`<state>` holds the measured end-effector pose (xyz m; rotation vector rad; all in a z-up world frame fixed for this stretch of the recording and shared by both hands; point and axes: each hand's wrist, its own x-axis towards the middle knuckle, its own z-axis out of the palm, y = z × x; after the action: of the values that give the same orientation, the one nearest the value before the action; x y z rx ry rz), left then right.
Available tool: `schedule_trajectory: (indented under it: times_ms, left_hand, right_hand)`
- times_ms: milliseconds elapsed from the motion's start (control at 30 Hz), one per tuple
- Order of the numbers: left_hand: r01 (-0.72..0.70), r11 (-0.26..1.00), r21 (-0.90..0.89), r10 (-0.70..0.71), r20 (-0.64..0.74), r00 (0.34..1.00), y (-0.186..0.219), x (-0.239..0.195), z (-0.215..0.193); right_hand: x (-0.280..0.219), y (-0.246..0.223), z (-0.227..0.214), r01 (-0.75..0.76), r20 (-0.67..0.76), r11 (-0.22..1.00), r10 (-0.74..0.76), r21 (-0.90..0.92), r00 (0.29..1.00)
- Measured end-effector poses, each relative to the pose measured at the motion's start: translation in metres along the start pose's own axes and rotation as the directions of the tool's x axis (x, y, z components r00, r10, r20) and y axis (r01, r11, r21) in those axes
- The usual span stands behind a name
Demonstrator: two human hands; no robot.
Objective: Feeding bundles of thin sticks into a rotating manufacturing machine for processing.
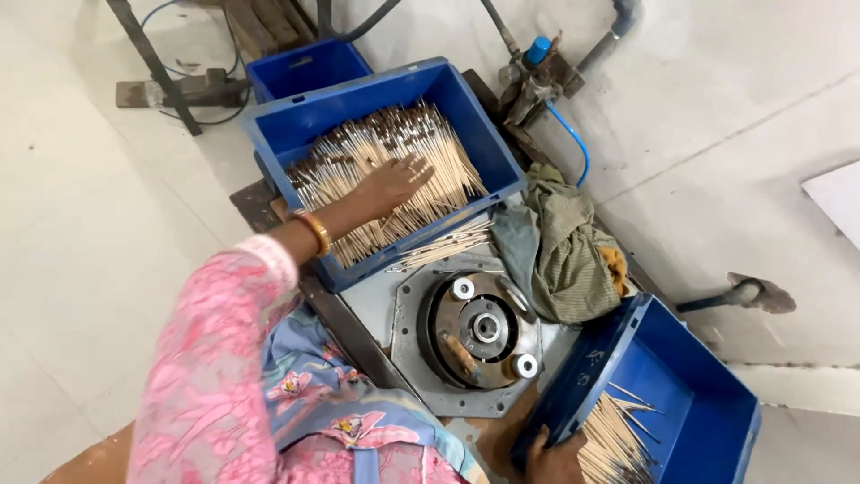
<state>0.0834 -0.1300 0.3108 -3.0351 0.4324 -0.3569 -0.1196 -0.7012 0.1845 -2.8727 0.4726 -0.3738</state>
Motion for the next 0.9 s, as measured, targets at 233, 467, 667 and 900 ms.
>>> schedule_trajectory:
  times_ms: [233,467,667,900]
  left_hand:
    - [-0.089,0.979,0.183,0.043,0.242,0.969,-0.022,0.062,0.124]
    - [-0.029,0.997,0.067,-0.001,0.408,0.913,-0.045,0.04,0.086]
    - [0.182,0.97,-0.162,-0.128,0.296,0.947,-0.065,0.023,0.068]
    - [-0.176,0.963,0.206,0.138,0.183,0.973,-0.051,0.029,0.066]
  right_hand:
    - [-0.004,-0.023,-0.02,-0.045,0.006,0.983,0.047,-0.177,0.999]
    - [0.005,-0.005,-0.02,-0.045,0.089,0.984,0.061,-0.171,0.994]
    - [0.017,0.001,-0.045,-0.075,0.172,0.955,0.129,-0.288,0.977]
    - [0.022,-0.012,-0.054,-0.037,0.117,0.948,0.078,-0.317,0.99]
